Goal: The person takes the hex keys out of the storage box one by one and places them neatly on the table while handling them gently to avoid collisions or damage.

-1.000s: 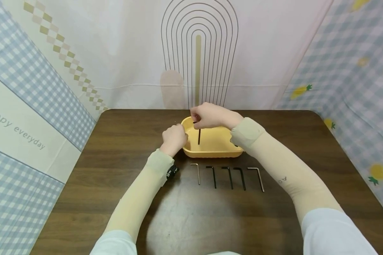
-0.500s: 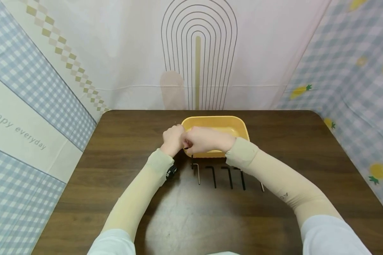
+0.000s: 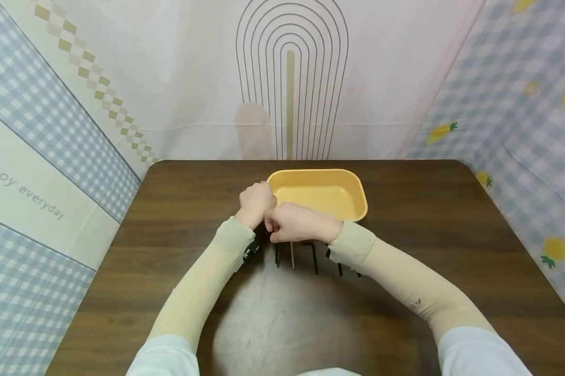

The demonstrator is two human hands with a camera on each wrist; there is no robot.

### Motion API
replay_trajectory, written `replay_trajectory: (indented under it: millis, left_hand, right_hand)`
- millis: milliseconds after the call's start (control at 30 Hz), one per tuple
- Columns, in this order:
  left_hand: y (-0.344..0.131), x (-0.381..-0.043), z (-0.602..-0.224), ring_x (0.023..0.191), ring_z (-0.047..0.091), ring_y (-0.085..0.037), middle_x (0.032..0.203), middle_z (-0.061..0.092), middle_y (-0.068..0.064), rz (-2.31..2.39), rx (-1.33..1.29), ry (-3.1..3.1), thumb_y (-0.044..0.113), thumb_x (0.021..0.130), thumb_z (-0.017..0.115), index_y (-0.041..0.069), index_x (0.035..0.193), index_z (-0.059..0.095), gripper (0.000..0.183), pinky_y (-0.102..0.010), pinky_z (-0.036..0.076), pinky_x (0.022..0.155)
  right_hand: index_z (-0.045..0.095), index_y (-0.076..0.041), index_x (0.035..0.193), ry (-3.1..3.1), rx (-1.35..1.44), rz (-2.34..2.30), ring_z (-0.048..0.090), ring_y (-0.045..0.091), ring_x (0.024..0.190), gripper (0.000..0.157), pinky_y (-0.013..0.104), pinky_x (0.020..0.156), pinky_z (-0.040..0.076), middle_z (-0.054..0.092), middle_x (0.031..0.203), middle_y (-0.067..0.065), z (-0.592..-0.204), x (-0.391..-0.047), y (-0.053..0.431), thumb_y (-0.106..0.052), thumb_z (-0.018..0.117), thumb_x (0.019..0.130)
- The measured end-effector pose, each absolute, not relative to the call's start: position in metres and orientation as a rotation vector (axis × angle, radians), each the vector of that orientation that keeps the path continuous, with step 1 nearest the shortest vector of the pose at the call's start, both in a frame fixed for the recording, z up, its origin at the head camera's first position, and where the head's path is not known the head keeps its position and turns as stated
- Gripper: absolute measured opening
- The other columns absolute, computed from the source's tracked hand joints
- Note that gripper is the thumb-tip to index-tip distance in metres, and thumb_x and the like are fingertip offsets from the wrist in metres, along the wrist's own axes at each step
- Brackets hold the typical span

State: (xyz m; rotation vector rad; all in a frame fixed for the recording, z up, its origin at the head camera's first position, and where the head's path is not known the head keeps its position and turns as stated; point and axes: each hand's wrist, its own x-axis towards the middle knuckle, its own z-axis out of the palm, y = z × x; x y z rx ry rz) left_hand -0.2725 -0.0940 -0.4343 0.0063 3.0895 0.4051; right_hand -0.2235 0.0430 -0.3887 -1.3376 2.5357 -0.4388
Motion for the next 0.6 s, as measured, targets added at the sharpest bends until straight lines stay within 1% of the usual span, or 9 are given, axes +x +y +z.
replay_trajectory:
  millis: [167, 267, 467, 600]
  left_hand:
    - [-0.095, -0.275, -0.437, 0.068, 0.063, -0.03, 0.076, 0.062, -0.012, 0.456, 0.017, 3.062, 0.019, 0.096, 0.053, 0.003, 0.093, 0.06, 0.018, -0.048, 0.054, 0.063]
    - [-0.096, -0.274, -0.438, 0.067, 0.062, -0.029, 0.075, 0.061, -0.011, 0.47, 0.033, 3.046, 0.019, 0.095, 0.052, 0.005, 0.088, 0.059, 0.017, -0.048, 0.053, 0.062]
    - [-0.1, -0.271, -0.439, 0.063, 0.06, -0.029, 0.07, 0.06, -0.01, 0.461, 0.041, 3.074, 0.019, 0.091, 0.053, 0.01, 0.072, 0.058, 0.022, -0.048, 0.05, 0.057]
    - [-0.101, -0.271, -0.438, 0.059, 0.059, -0.028, 0.066, 0.058, -0.009, 0.462, 0.067, 3.091, 0.018, 0.092, 0.052, 0.011, 0.069, 0.057, 0.024, -0.046, 0.049, 0.053]
  right_hand:
    - [0.064, -0.012, 0.084, 2.536, -1.324, -0.494, 0.058, 0.009, 0.071, 0.008, 0.024, 0.07, 0.047, 0.061, 0.073, -0.006, -0.397, -0.221, 0.042, -0.009, 0.072, 0.082]
    - [0.065, -0.011, 0.083, 2.522, -1.336, -0.505, 0.058, 0.009, 0.072, 0.008, 0.024, 0.07, 0.048, 0.062, 0.074, -0.005, -0.402, -0.22, 0.041, -0.008, 0.072, 0.081]
    - [0.064, -0.012, 0.081, 2.549, -1.315, -0.538, 0.058, 0.009, 0.07, 0.009, 0.025, 0.068, 0.047, 0.061, 0.073, -0.005, -0.412, -0.216, 0.034, -0.008, 0.072, 0.08]
    - [0.063, -0.013, 0.079, 2.582, -1.288, -0.507, 0.056, 0.009, 0.066, 0.01, 0.025, 0.064, 0.046, 0.059, 0.071, -0.007, -0.421, -0.212, 0.029, -0.011, 0.073, 0.08]
